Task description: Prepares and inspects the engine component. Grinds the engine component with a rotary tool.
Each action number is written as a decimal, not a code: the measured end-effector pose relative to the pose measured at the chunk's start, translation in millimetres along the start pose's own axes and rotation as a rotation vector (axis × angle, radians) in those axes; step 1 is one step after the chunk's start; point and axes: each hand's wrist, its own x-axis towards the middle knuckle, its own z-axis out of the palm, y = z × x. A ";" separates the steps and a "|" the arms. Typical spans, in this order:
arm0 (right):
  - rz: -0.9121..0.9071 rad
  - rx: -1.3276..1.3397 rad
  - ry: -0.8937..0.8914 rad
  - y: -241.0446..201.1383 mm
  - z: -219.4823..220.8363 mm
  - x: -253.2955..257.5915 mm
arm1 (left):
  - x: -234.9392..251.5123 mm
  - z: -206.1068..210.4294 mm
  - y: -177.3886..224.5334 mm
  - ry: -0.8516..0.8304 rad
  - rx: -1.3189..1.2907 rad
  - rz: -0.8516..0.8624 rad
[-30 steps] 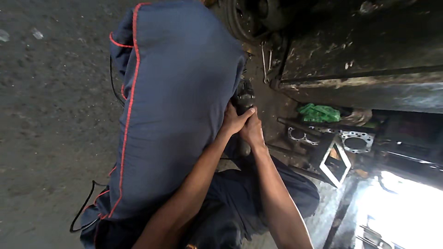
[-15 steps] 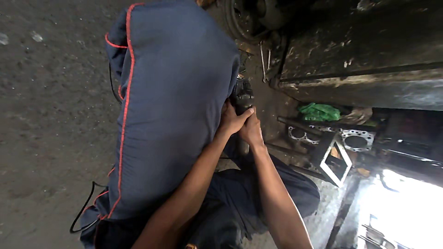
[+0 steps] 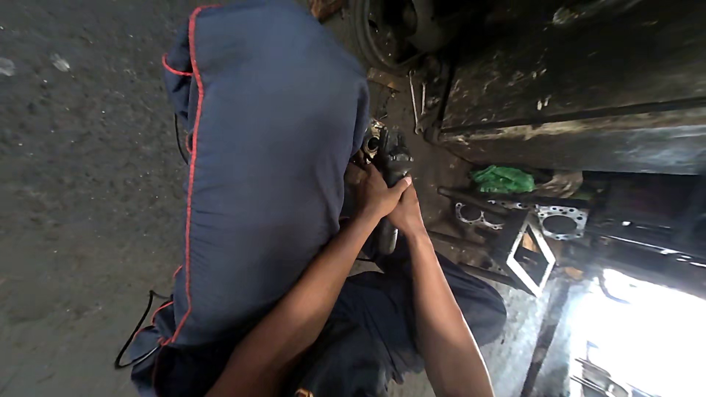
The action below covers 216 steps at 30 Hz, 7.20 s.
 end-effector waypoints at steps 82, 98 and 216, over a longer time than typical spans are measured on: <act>-0.053 0.196 0.071 10.5 -10.5 -21.0 | -27.1 -4.4 14.4 -0.116 0.021 0.022; 0.010 0.387 0.037 29.7 -6.9 -25.0 | -29.2 16.8 3.4 -0.066 0.160 0.118; -0.089 0.532 0.101 17.6 -0.8 -32.9 | -33.2 13.1 4.3 -0.014 -0.038 0.094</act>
